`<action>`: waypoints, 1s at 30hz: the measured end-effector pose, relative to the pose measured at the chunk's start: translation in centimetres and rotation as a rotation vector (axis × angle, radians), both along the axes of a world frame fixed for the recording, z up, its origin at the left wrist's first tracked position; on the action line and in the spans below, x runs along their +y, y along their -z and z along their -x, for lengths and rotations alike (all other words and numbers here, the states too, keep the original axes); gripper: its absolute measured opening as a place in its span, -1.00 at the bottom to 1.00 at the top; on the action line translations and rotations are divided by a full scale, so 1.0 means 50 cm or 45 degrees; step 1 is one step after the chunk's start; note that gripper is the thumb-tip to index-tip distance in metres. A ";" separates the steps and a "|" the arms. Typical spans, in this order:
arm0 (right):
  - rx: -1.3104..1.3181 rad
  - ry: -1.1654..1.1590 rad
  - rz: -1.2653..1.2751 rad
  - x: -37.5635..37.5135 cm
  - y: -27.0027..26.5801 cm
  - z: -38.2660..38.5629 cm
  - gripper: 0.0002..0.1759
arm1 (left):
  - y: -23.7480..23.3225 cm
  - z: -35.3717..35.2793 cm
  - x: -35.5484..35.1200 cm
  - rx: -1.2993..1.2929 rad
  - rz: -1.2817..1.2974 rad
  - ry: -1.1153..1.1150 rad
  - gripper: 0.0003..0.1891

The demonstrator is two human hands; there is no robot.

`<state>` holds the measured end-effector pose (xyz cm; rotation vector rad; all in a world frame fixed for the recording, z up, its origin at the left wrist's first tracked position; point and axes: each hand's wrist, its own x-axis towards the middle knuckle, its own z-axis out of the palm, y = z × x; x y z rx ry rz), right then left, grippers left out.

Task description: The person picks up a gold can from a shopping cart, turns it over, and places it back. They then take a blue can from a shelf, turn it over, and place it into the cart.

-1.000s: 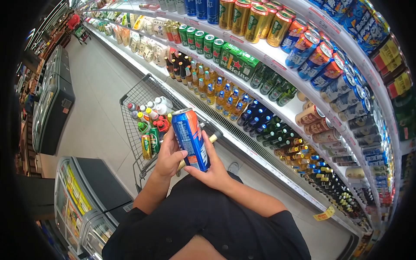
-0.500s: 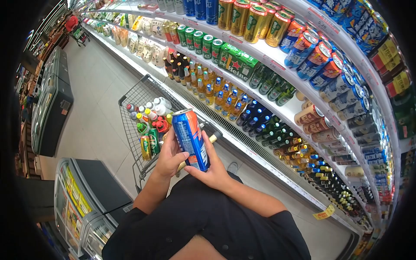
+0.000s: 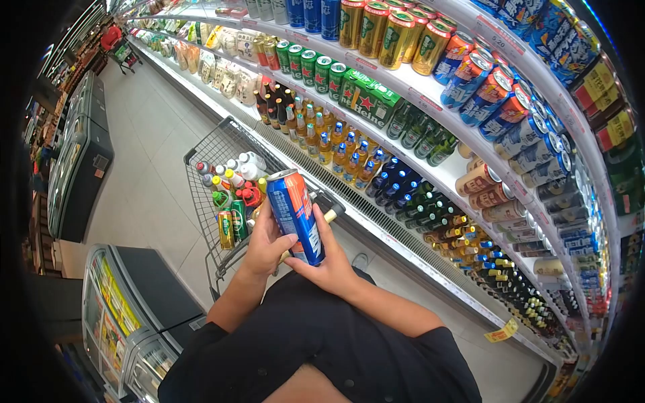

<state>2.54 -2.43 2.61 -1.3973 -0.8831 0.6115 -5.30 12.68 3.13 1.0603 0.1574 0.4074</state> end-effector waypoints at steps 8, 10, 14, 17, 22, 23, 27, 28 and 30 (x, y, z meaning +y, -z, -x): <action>-0.154 -0.004 0.041 -0.002 -0.001 -0.001 0.29 | -0.001 0.002 0.007 0.013 0.018 -0.021 0.01; -0.163 -0.070 0.019 -0.001 0.005 -0.003 0.32 | -0.001 0.002 0.010 0.015 0.070 -0.046 -0.01; 0.158 -0.120 0.027 -0.005 0.011 0.001 0.36 | -0.012 0.003 0.008 -0.009 0.221 -0.144 -0.04; 0.393 -0.180 -0.044 -0.001 0.009 -0.003 0.38 | 0.002 0.007 0.018 -0.066 0.299 -0.094 -0.04; 0.074 -0.270 -0.019 0.007 0.006 -0.005 0.38 | 0.005 0.010 0.012 0.005 0.290 -0.097 -0.11; 0.074 -0.270 -0.018 0.006 0.005 -0.005 0.38 | 0.001 0.010 0.011 0.001 0.289 -0.095 -0.11; 0.144 -0.293 -0.019 0.005 0.003 -0.005 0.37 | 0.004 0.010 0.011 -0.011 0.286 -0.091 -0.13; 0.123 -0.295 -0.025 0.005 0.003 -0.006 0.36 | 0.004 0.010 0.011 -0.011 0.287 -0.091 -0.13; 0.126 -0.291 -0.021 0.005 0.001 -0.005 0.36 | 0.002 0.011 0.011 -0.004 0.273 -0.093 -0.14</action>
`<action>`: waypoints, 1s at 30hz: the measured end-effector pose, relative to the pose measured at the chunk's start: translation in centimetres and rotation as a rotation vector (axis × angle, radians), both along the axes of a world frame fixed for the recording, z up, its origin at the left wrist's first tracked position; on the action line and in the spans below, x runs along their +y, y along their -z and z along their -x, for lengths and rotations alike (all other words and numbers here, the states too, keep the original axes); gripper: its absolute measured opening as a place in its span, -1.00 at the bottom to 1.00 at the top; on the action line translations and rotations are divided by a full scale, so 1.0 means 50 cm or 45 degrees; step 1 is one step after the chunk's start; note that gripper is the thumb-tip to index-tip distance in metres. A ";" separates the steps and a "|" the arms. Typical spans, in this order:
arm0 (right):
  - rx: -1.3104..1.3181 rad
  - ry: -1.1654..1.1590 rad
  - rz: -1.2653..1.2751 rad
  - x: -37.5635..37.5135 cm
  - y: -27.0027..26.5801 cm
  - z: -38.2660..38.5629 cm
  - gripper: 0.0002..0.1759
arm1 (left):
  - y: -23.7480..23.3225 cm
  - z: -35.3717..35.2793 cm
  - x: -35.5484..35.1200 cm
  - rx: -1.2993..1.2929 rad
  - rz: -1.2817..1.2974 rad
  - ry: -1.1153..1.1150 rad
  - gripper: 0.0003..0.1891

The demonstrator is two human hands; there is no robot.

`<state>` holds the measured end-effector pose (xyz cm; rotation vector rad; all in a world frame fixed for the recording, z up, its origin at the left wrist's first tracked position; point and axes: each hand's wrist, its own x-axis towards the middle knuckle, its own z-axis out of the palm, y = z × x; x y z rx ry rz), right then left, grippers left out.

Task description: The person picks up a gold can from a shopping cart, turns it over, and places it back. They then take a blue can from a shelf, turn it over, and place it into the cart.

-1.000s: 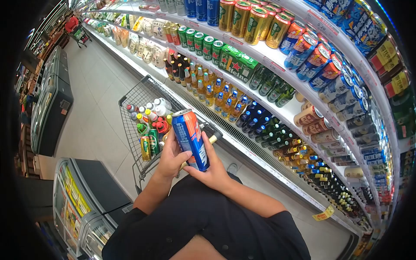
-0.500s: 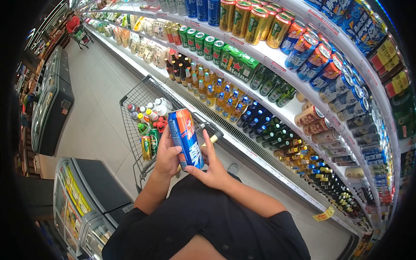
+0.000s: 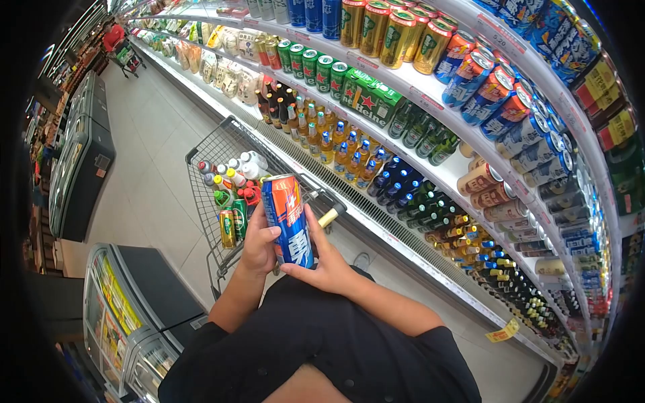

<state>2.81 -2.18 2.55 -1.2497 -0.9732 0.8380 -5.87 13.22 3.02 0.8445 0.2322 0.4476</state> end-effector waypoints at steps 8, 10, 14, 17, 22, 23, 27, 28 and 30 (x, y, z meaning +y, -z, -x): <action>0.007 0.021 0.002 0.002 0.001 0.005 0.34 | -0.001 0.005 -0.001 0.005 -0.009 -0.007 -0.14; -0.019 0.025 0.008 0.001 0.009 0.005 0.34 | 0.004 0.006 -0.001 -0.022 -0.003 -0.003 -0.17; 0.003 0.012 0.021 0.003 0.004 0.005 0.33 | 0.004 0.008 -0.003 -0.038 -0.018 -0.029 -0.16; 0.030 0.005 0.025 0.004 0.000 0.007 0.32 | 0.004 0.010 -0.005 -0.015 -0.047 -0.060 -0.14; -0.017 0.010 0.018 0.006 0.001 0.006 0.30 | -0.002 0.012 -0.008 0.013 -0.079 -0.080 -0.11; -0.017 0.009 0.018 0.006 0.002 0.006 0.30 | -0.003 0.013 -0.008 0.020 -0.091 -0.082 -0.11; 0.000 0.007 0.047 0.007 0.002 0.006 0.30 | -0.004 0.015 -0.008 0.042 -0.112 -0.089 -0.11; 0.008 0.007 0.048 0.008 0.001 0.007 0.30 | -0.003 0.015 -0.007 0.043 -0.112 -0.092 -0.11; 0.014 0.003 0.052 0.010 0.001 0.006 0.29 | -0.001 0.014 -0.007 0.028 -0.119 -0.103 -0.10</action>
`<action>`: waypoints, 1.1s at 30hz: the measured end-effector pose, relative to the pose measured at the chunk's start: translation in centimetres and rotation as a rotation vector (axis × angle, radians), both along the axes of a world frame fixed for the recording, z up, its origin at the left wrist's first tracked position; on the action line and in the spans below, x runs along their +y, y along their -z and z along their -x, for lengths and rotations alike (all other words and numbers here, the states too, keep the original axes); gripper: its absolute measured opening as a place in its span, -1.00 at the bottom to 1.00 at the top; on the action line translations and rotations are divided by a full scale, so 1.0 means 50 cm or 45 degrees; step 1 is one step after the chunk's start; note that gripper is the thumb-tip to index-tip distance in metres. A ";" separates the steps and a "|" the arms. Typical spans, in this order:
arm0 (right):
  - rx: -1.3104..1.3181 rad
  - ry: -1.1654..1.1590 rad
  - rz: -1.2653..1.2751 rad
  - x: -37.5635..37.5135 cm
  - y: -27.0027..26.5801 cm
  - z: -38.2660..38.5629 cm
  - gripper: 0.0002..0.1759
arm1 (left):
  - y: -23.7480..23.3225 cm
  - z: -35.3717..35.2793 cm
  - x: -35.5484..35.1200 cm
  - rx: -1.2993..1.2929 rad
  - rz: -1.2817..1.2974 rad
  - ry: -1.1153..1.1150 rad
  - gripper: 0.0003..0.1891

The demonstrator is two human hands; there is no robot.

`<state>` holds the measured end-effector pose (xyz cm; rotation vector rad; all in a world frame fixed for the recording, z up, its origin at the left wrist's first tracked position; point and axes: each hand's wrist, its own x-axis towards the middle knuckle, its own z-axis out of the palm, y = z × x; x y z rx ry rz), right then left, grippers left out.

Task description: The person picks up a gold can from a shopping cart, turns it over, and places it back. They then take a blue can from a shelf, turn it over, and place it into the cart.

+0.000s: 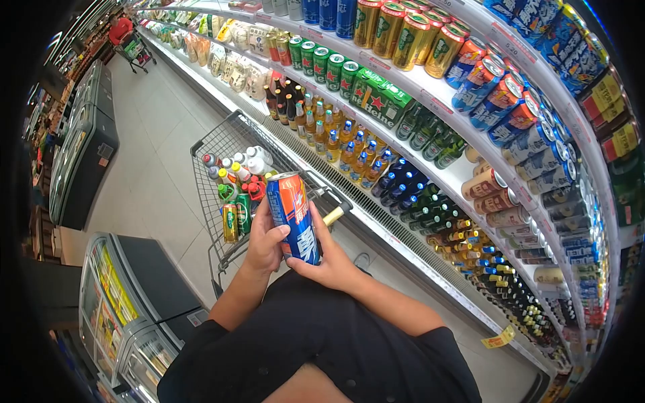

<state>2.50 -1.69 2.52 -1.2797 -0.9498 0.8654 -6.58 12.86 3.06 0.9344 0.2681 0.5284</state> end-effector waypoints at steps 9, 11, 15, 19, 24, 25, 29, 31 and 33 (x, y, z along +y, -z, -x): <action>0.029 0.000 0.009 0.007 0.009 -0.001 0.28 | 0.010 0.001 0.005 -0.053 -0.001 -0.019 -0.13; 0.028 0.004 0.002 0.008 0.010 0.000 0.29 | 0.010 0.000 0.007 -0.049 -0.001 -0.006 -0.11; 0.116 0.029 0.015 0.008 0.013 0.005 0.28 | 0.020 0.000 0.019 -0.049 -0.014 0.077 -0.06; 0.071 0.108 0.063 0.007 0.005 0.004 0.26 | 0.027 0.002 0.021 0.014 -0.036 0.104 -0.04; 0.019 0.132 0.131 0.004 0.008 0.000 0.24 | 0.025 0.003 0.025 0.084 -0.132 0.217 -0.09; 0.030 0.130 0.156 0.003 0.010 0.000 0.24 | 0.026 0.005 0.026 0.085 -0.132 0.216 -0.09; 0.014 0.124 0.195 0.007 0.014 0.005 0.23 | 0.030 0.011 0.037 0.144 -0.103 0.214 -0.14; -0.173 0.152 0.158 0.011 0.031 0.006 0.18 | 0.035 0.013 0.050 0.154 -0.116 0.201 -0.16; -0.065 0.168 0.166 0.014 0.032 0.009 0.15 | 0.047 0.017 0.075 0.127 -0.089 0.086 -0.16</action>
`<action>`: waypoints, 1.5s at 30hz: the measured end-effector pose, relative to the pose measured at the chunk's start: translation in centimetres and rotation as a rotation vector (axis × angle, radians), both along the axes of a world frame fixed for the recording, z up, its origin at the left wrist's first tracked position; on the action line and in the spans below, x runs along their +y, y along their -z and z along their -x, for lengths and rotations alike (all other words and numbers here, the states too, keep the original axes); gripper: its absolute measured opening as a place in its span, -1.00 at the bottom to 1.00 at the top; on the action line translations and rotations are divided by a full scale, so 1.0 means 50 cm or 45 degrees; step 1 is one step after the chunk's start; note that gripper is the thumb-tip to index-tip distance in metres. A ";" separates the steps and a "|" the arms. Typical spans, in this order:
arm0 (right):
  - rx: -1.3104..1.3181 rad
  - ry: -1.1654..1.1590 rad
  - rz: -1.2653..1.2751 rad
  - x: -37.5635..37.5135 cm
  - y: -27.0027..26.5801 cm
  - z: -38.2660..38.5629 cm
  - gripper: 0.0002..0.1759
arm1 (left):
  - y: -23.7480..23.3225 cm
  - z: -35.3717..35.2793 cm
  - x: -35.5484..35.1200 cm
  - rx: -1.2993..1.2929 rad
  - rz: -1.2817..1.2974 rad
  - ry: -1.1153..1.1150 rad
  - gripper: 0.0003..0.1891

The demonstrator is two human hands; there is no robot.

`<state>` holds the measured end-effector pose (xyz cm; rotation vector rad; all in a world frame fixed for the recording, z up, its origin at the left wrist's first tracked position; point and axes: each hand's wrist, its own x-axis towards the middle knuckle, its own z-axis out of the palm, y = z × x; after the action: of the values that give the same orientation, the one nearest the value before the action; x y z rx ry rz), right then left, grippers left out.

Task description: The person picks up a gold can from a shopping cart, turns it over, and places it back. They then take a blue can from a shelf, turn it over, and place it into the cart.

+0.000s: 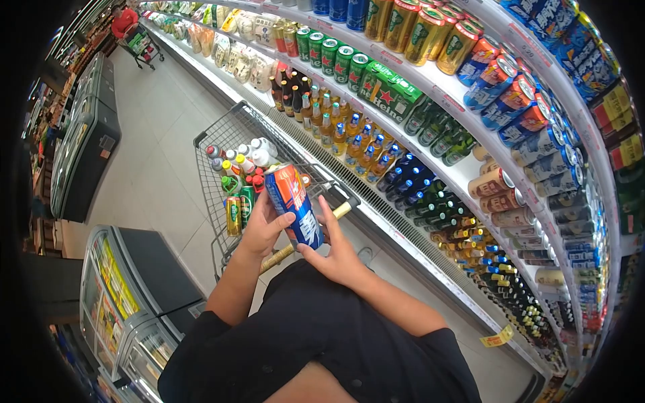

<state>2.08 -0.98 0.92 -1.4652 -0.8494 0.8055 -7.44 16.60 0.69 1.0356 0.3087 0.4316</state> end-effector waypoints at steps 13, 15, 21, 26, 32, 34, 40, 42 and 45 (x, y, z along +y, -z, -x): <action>-0.014 0.078 0.128 0.015 0.034 0.012 -0.23 | 0.303 0.136 0.315 0.638 -0.517 -0.812 -0.07; -0.045 0.077 0.150 0.022 0.042 0.017 -0.33 | 0.345 0.147 0.324 0.743 -0.521 -0.835 -0.07; -0.046 0.054 0.201 0.038 0.053 0.043 -0.53 | 0.474 0.154 0.343 1.145 -0.633 -0.760 -0.02; -0.059 0.144 0.191 0.051 0.062 0.066 -0.59 | 0.622 0.153 0.381 1.268 -0.806 -0.645 0.03; -0.035 0.263 0.232 0.039 0.067 0.080 -0.63 | 0.625 0.123 0.373 1.564 -1.091 -0.491 0.02; -0.007 0.310 0.235 0.036 0.069 0.085 -0.64 | 0.655 0.122 0.387 1.603 -1.103 -0.461 0.03; 0.058 0.379 0.294 0.045 0.065 0.092 -0.66 | 0.665 0.111 0.417 1.766 -1.019 -0.316 0.09; 0.070 0.396 0.297 0.049 0.070 0.094 -0.67 | 0.659 0.107 0.409 1.779 -1.031 -0.314 0.09; 0.063 0.385 0.322 0.056 0.075 0.096 -0.68 | 0.640 0.104 0.390 1.770 -1.151 -0.285 0.07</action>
<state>-2.71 1.80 -2.83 -1.7387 -0.4832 0.7349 -12.65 36.11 -31.30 2.1039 1.5756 -0.0644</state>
